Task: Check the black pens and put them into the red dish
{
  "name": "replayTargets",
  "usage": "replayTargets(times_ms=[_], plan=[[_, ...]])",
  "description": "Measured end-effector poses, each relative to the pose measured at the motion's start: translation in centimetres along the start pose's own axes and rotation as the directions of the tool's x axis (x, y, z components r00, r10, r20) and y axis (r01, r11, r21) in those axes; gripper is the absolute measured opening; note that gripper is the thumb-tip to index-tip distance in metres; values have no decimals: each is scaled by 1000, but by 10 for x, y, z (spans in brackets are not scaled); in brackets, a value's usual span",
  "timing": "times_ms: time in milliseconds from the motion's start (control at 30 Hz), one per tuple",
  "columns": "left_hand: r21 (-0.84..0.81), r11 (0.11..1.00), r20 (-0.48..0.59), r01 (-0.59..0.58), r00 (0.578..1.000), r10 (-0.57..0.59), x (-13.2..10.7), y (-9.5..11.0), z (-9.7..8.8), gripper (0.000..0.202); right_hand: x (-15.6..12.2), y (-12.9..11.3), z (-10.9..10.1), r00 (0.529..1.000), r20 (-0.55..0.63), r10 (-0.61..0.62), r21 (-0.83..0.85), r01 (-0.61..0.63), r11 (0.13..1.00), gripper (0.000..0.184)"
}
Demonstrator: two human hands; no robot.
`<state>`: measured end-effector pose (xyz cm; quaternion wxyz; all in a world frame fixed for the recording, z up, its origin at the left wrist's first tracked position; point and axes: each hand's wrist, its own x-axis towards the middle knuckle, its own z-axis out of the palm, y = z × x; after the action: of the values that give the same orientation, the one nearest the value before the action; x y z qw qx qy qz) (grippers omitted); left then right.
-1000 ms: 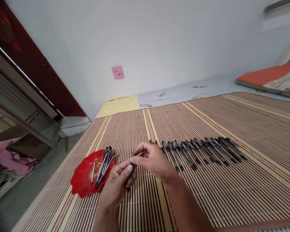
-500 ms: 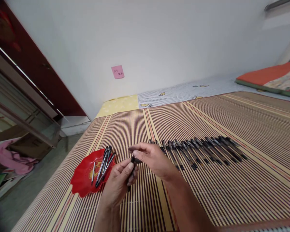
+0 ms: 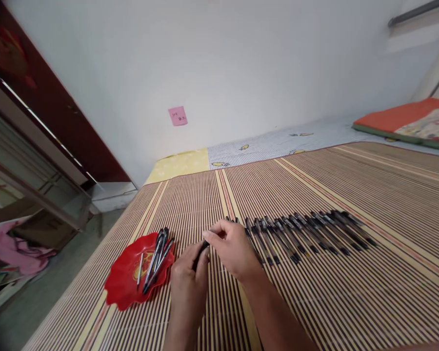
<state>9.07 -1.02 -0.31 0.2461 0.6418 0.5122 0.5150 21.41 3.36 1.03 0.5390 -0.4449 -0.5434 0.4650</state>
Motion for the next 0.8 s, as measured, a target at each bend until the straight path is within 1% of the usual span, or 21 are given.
replayTargets(times_ms=[33, 67, 100, 133, 167, 200, 233, 267, 300, 333, 400, 467, 533, 600, 667, 733, 800], plan=[[24, 1000, -28, 4, 1000, -3, 0, 2, 3, 24, 0, 0, -1, 1000, -15, 1, 9, -1, 1000, 20], [19, 999, -29, 36, 999, -35, 0, 4, 5, 23, 1, -1, -1, 1000, -22, 5, 21, -4, 1000, 21], [-13, 996, -1, 89, 996, -89, 0, 5, 5, 20, 1, -1, -3, 1000, -25, 14, 37, -13, 999, 23], [-68, 985, 63, 158, 986, -154, 1, 7, 3, 19, 2, -1, -4, 999, -27, 31, 61, -29, 998, 25], [-135, 962, 162, 237, 963, -214, 2, 8, 0, 19, 2, -1, -6, 998, -29, 54, 91, -51, 994, 28], [-196, 929, 275, 313, 927, -254, 3, 8, -5, 20, 3, -1, -8, 996, -36, 80, 131, -75, 989, 31], [-243, 894, 383, 377, 884, -269, 3, 9, -11, 21, 4, 0, -10, 993, -49, 103, 177, -93, 980, 34], [-275, 863, 466, 424, 844, -266, 3, 8, -16, 25, 4, 1, -11, 991, -63, 121, 223, -104, 969, 36], [-300, 837, 518, 458, 815, -260, 3, 7, -20, 30, 5, 2, -13, 989, -72, 131, 267, -107, 958, 38], [-324, 814, 543, 482, 799, -257, 2, 6, -24, 34, 5, 3, -14, 989, -64, 135, 304, -109, 946, 39], [-397, 752, 530, 526, 800, -280, 1, 3, -26, 37, 5, 4, -14, 991, 11, 134, 370, -129, 920, 38], [-503, 648, 509, 572, 802, -313, 0, 2, -24, 35, 3, 3, -14, 984, 131, 125, 424, -169, 890, 35], [-590, 532, 516, 608, 790, -330, 1, 3, -20, 34, 1, 2, -13, 968, 226, 110, 453, -204, 868, 33], [-643, 453, 529, 618, 786, -321, 1, 5, -17, 34, 0, 1, -11, 958, 269, 96, 450, -212, 868, 31], [-666, 433, 534, 607, 794, -292, 2, 6, -15, 36, -1, 0, -9, 961, 264, 82, 425, -192, 885, 30], [-682, 452, 517, 576, 816, -260, 3, 5, -13, 37, -2, 0, -5, 974, 219, 66, 394, -150, 907, 31], [-695, 482, 468, 533, 845, -259, 3, 3, -10, 35, -2, -2, 0, 985, 163, 48, 362, -105, 926, 32]])
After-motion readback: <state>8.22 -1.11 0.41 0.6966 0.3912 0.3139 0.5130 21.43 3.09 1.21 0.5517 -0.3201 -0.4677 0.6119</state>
